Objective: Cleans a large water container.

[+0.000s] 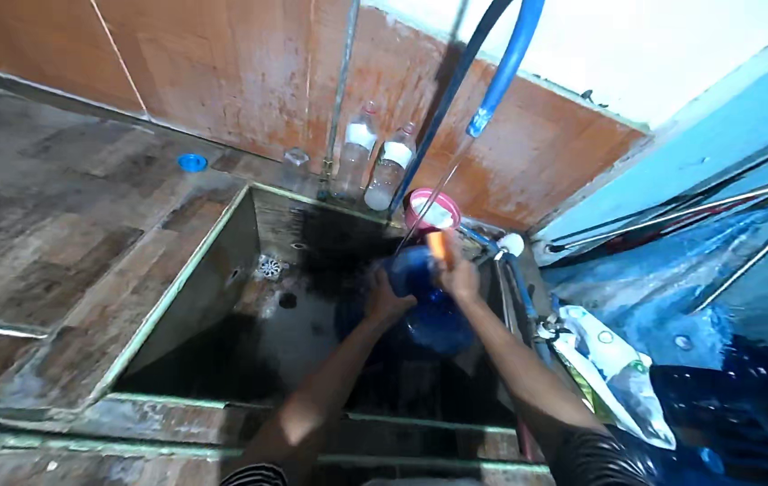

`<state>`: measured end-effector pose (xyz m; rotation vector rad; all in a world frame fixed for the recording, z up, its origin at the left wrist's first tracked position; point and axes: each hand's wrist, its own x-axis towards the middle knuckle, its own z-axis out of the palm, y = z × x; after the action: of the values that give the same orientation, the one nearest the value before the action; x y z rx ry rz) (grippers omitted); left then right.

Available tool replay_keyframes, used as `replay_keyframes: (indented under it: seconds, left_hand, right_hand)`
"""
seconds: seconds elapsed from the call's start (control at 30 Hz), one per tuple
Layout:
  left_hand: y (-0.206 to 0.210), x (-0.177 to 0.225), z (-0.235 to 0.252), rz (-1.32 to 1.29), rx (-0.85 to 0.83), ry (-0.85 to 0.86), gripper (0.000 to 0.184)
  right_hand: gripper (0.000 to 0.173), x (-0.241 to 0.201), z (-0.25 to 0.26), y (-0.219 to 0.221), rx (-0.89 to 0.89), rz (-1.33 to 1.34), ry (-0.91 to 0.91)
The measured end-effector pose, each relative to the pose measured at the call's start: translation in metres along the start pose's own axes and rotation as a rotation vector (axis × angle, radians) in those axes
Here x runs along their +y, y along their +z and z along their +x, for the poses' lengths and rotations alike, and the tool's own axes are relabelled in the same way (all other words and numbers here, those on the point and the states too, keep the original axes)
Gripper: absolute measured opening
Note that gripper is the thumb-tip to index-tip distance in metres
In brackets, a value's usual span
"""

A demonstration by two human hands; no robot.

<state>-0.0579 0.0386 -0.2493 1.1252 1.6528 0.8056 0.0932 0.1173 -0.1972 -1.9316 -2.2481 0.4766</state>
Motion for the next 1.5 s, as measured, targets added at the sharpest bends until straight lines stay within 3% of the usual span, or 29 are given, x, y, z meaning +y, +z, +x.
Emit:
replay_keyframes:
  seconds: [0.1, 0.17, 0.23, 0.3, 0.37, 0.47, 0.53, 0.6, 0.67, 0.73, 0.83, 0.9, 0.97, 1.0, 1.07, 1.13, 1.23, 1.3, 1.37, 1.5]
  left_hand:
    - [-0.012, 0.002, 0.010, 0.003, -0.016, 0.093, 0.091]
    - [-0.011, -0.003, 0.011, 0.003, 0.070, 0.068, 0.087]
    - [0.005, -0.002, -0.001, 0.008, 0.133, -0.034, 0.105]
    - [0.010, 0.005, -0.003, 0.025, 0.083, -0.073, 0.111]
    - [0.002, 0.003, 0.008, 0.042, 0.016, -0.011, 0.104]
    - [0.004, 0.000, 0.007, 0.093, 0.059, 0.047, 0.095]
    - [0.008, 0.006, 0.007, 0.083, 0.100, 0.027, 0.092]
    - [-0.002, 0.008, 0.021, 0.052, 0.133, 0.009, 0.085]
    - [-0.027, 0.006, 0.043, 0.064, 0.127, -0.051, 0.084]
    - [-0.044, 0.017, 0.050, 0.124, 0.067, -0.101, 0.080]
    - [-0.014, 0.033, 0.050, 0.218, -0.124, 0.018, 0.073]
    - [0.003, 0.037, 0.058, 0.285, -0.225, 0.129, 0.070]
    - [-0.005, 0.037, 0.066, 0.292, -0.203, 0.198, 0.066]
    - [-0.009, 0.033, 0.063, 0.303, -0.129, 0.187, 0.066]
    - [-0.013, 0.024, 0.047, 0.281, 0.023, 0.084, 0.086]
    - [-0.006, 0.017, 0.022, 0.184, 0.035, -0.042, 0.110]
    - [-0.018, 0.015, 0.014, 0.140, -0.040, -0.046, 0.103]
    - [-0.034, 0.005, 0.013, 0.135, -0.035, -0.017, 0.097]
    - [-0.025, -0.001, 0.005, 0.112, 0.073, -0.044, 0.106]
    - [-0.017, 0.000, 0.003, 0.115, 0.080, -0.060, 0.110]
  right_hand:
    - [0.064, -0.004, -0.017, 0.011, -0.024, 0.118, -0.216]
    - [0.064, 0.012, -0.001, 0.002, -0.018, 0.115, -0.052]
    - [0.066, 0.008, 0.011, 0.001, -0.012, 0.028, 0.081]
    - [0.067, -0.014, 0.000, 0.012, -0.027, 0.033, -0.055]
    - [0.065, -0.016, -0.002, 0.013, -0.051, 0.132, -0.172]
    - [0.065, 0.000, 0.020, 0.010, 0.047, 0.189, 0.040]
    - [0.071, -0.010, 0.004, 0.013, 0.036, 0.119, 0.082]
    - [0.071, -0.009, -0.041, 0.019, -0.066, 0.055, 0.002]
    - [0.067, 0.009, -0.070, 0.008, -0.198, 0.016, -0.020]
    - [0.065, 0.036, -0.067, -0.005, -0.199, -0.031, 0.031]
    - [0.068, 0.050, -0.030, -0.008, -0.072, 0.002, 0.196]
    - [0.069, 0.034, -0.020, 0.002, 0.013, 0.155, 0.124]
    - [0.068, 0.028, -0.015, 0.008, 0.039, 0.245, -0.021]
    - [0.066, 0.033, -0.012, 0.009, 0.036, 0.239, 0.001]
    - [0.068, 0.035, 0.003, 0.003, 0.029, 0.156, 0.109]
    - [0.070, 0.010, 0.004, 0.010, 0.005, 0.091, 0.034]
    - [0.069, -0.015, -0.001, 0.020, -0.009, 0.128, -0.268]
    - [0.068, -0.009, 0.018, 0.020, 0.017, 0.141, -0.198]
    - [0.066, -0.015, 0.030, 0.018, 0.050, 0.131, -0.105]
    - [0.069, -0.039, 0.012, 0.020, -0.108, 0.163, -0.302]
